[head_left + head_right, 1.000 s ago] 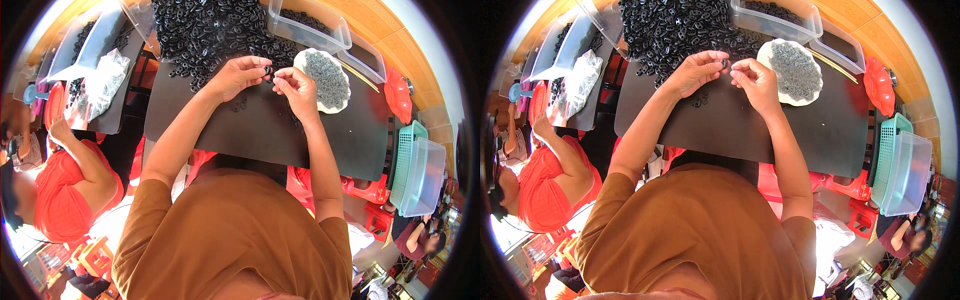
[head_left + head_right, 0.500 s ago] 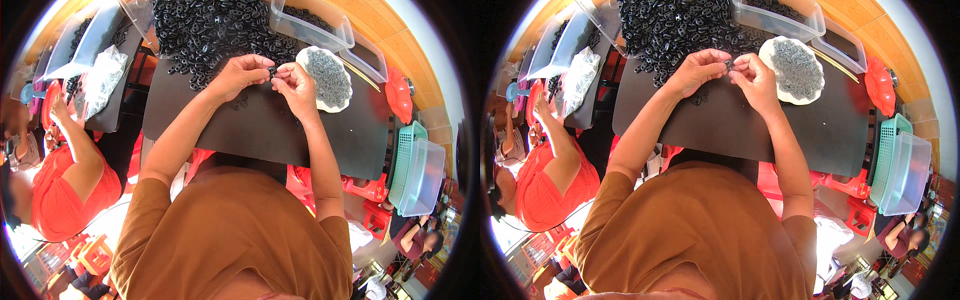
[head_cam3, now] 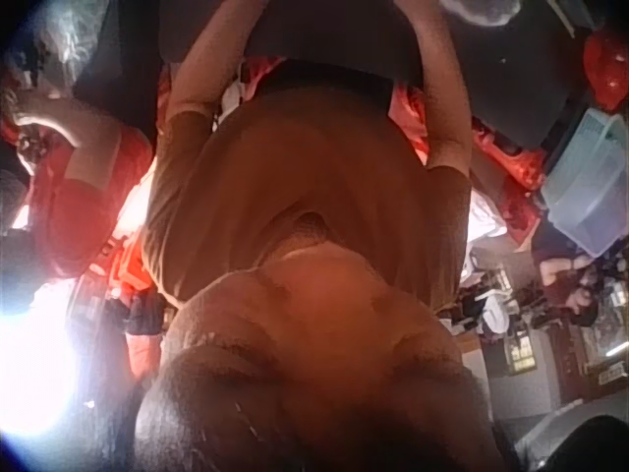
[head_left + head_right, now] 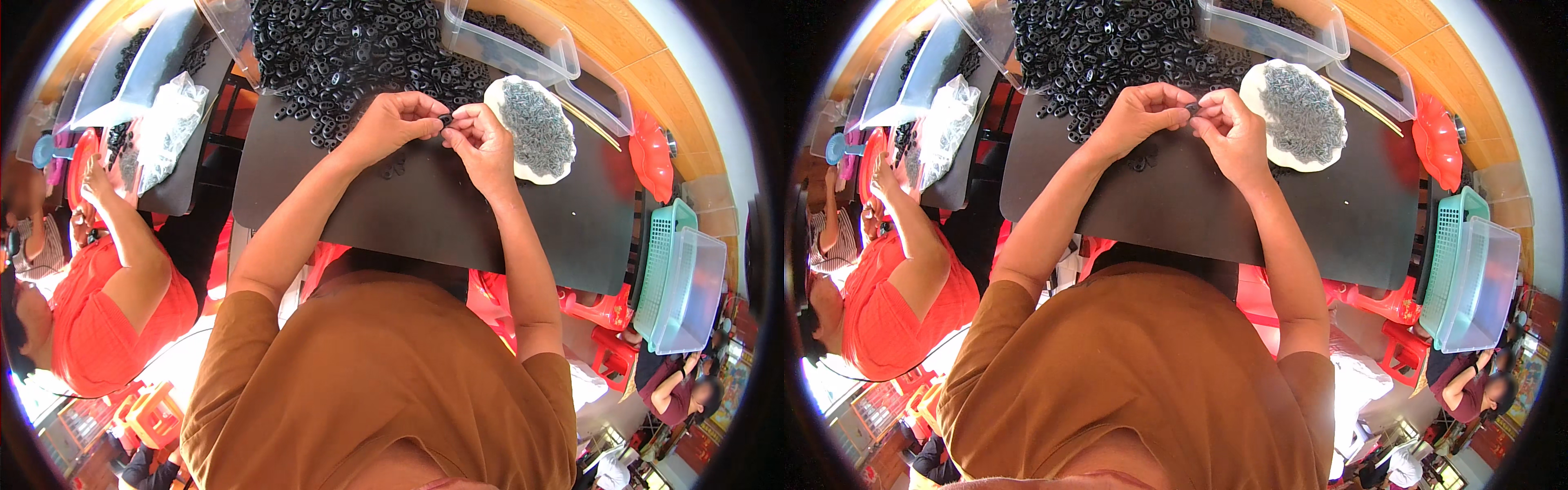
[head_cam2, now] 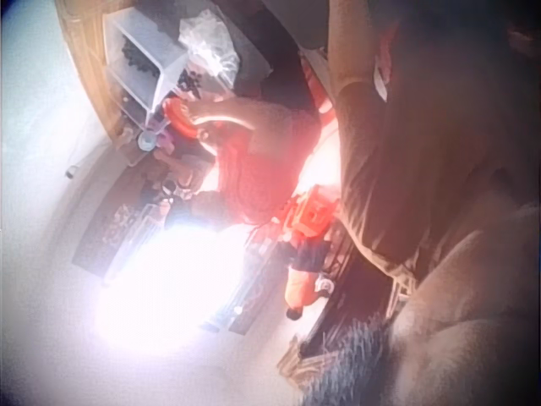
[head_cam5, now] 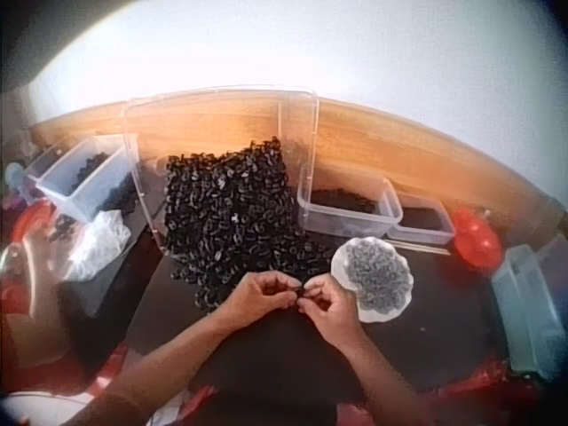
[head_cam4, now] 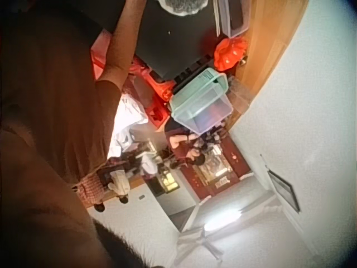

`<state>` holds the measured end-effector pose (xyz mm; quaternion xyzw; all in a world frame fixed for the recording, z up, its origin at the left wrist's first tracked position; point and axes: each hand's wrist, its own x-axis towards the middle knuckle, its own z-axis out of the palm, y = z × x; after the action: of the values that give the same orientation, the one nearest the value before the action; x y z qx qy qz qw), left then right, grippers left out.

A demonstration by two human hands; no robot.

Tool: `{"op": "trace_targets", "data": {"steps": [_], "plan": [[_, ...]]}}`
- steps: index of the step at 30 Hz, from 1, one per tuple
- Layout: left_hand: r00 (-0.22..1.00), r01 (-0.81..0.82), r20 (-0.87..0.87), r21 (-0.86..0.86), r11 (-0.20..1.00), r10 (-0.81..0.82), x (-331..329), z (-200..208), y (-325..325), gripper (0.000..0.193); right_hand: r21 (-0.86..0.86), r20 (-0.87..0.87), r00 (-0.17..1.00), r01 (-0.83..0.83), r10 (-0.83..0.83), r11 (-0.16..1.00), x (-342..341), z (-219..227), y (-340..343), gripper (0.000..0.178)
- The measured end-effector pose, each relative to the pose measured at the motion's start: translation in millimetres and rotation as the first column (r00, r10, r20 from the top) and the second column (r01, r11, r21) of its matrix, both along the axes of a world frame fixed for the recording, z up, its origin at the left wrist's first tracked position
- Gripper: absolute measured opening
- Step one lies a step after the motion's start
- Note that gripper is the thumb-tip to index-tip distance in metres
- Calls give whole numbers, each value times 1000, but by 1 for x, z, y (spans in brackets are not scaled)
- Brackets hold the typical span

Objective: The person sits at a table and repeatedly picks up small black plastic rings and silver metal pins. They insert the pins into the rings to assemble hair accessories, placing the finished items into a white bowl.

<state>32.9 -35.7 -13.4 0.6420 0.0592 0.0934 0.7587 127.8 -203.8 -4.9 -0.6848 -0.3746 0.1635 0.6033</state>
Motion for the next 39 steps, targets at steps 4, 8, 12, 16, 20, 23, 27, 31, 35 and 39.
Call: {"op": "trace_targets", "data": {"steps": [4, 8, 12, 16, 20, 23, 27, 31, 35, 39], "plan": [[1000, -12, -3, 61, 998, 12, -2, 5, 0, 20, -4, 73, 997, 30, -29, 1000, -4, 3, 2, 20], [1000, -18, 9, 194, 981, 17, -2, 1, 3, 19, -43, 173, 984, 48, -40, 998, -4, 3, 2, 20], [1000, 1, 1, 247, 969, -1, -2, -1, 6, 18, -42, 170, 985, 47, -39, 998, -5, 1, 2, 21], [1000, 4, -17, 289, 957, 1, -4, 3, 7, 16, -59, 202, 979, 37, -24, 998, -5, 0, 3, 21], [1000, 6, -26, 276, 961, 1, -3, 1, 7, 15, -57, 201, 979, 38, -26, 998, -7, 2, 3, 21], [999, 16, -42, 269, 963, -5, -5, 5, 6, 15, -62, 201, 979, 46, -33, 997, -8, 2, 2, 21], [999, 27, -34, 299, 954, -17, -4, 0, 8, 14, -57, 170, 985, 36, -25, 998, -9, 2, 3, 21], [999, 15, -32, 333, 943, -4, -5, 2, 7, 13, -70, 95, 995, -11, 18, 997, -7, -1, 4, 22], [998, -28, -32, 452, 892, 47, -8, 10, 3, 12, -132, 151, 987, -40, 60, 990, -8, 0, 4, 24], [999, -42, 7, 518, 854, 45, -10, 11, 0, 11, -228, 421, 907, 99, 6, 969, -10, 0, 3, 28]]}}
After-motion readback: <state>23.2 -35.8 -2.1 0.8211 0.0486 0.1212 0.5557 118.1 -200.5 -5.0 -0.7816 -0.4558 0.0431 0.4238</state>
